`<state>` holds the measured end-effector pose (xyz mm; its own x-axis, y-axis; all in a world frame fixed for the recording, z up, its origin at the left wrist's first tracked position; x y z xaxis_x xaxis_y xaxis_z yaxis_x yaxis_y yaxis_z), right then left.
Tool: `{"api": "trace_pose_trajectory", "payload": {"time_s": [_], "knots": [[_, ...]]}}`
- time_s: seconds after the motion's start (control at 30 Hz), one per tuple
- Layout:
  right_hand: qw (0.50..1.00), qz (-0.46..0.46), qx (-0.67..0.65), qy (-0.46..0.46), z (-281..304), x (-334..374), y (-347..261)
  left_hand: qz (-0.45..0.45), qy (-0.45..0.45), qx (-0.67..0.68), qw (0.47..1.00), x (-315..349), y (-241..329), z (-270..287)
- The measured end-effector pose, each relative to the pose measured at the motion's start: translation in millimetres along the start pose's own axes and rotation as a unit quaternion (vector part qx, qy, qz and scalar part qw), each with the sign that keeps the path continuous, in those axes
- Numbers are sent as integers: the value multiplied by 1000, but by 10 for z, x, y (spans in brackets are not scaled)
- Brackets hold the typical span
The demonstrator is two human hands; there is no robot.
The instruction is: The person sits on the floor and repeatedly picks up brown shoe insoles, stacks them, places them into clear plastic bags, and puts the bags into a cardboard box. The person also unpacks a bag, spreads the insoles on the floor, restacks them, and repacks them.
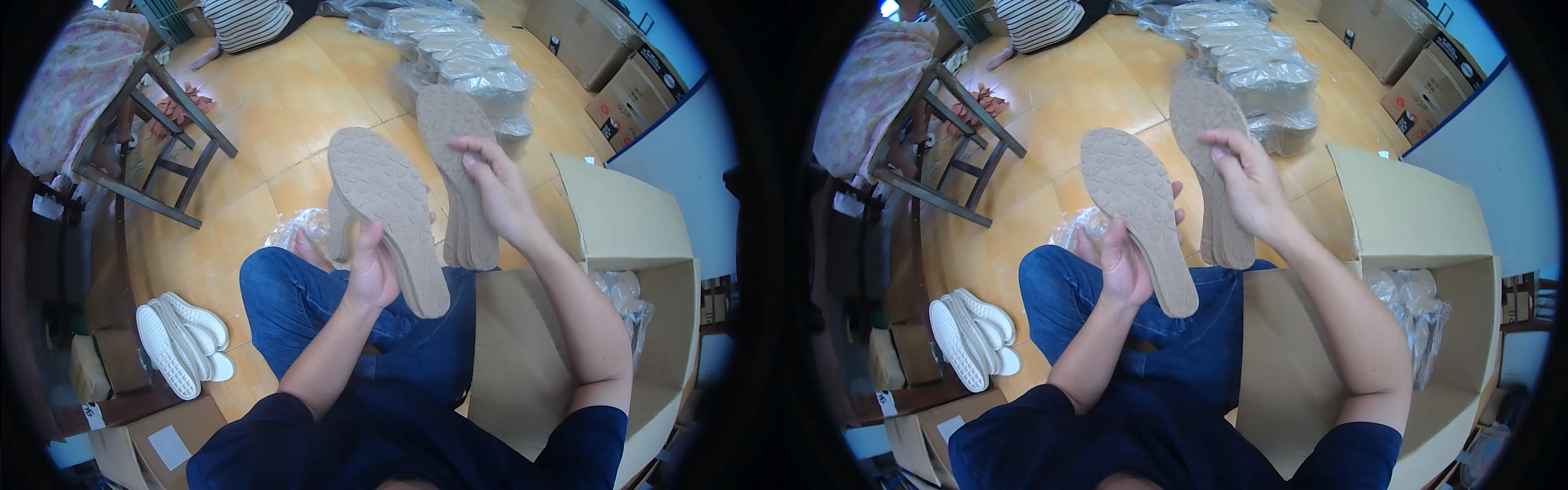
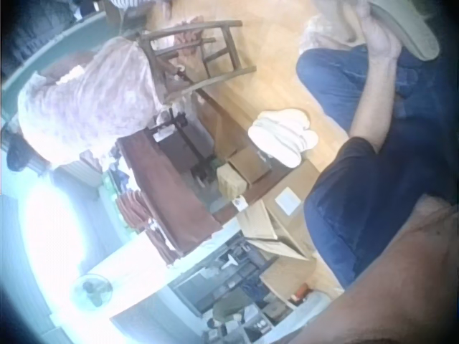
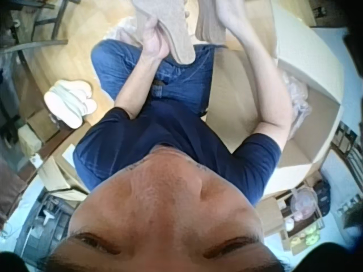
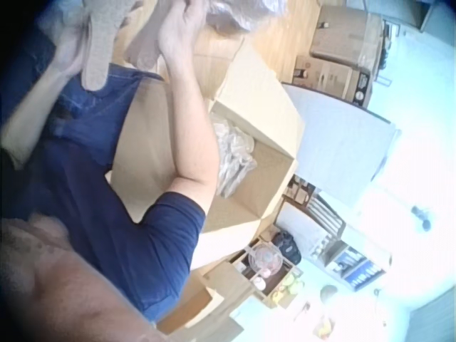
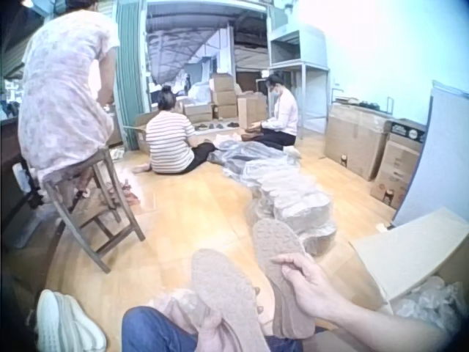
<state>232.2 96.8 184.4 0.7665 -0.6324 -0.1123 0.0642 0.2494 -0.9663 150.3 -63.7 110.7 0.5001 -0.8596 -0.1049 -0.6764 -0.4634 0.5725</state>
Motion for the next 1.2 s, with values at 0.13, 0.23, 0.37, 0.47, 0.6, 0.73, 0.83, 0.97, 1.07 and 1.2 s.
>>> {"api": "trace_pose_trajectory", "payload": {"time_s": [0.13, 0.23, 0.37, 0.47, 0.6, 0.73, 0.83, 0.97, 1.07, 1.2], "knots": [[999, 13, 32, -38, -152, 159, -44, 11, 18, -34, 999, 65, 6, -43], [998, 13, 20, -62, -280, 275, -14, -14, 43, -97, 994, 77, -7, -65], [993, 23, -102, -57, -286, 211, 11, -30, 81, -103, 991, 67, 14, -27], [982, 11, -186, 12, -141, 83, 0, -21, 87, -103, 991, 74, 52, 9], [988, 77, -93, 95, 21, 26, -69, -24, 76, -90, 993, 84, 69, -11], [995, 81, -34, 36, -4, 52, -42, -31, 64, -91, 993, 91, 63, -63], [994, 108, 11, 9, -53, 78, -32, -34, 66, -95, 993, 106, 69, -79], [995, 81, 55, -14, -72, 144, -56, -35, 59, -94, 993, 106, 91, -81], [996, 65, 46, -30, -121, 202, -83, -42, 59, -109, 991, 92, 105, -84], [997, 51, 38, -37, -259, 264, -30, -49, 80, -95, 991, 88, 83, -98]]}}
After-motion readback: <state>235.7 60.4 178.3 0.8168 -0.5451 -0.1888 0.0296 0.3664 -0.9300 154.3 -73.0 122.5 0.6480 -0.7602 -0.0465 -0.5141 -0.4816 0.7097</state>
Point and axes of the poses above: each hand's wrist, its own x-axis away from the middle knuckle, its own z-axis out of the back of the hand, y = z × x, the point moved 3 cm from there along -x, towards the middle knuckle, and after that the axes turned 7 degrees about -x, right-handed, at the moved point
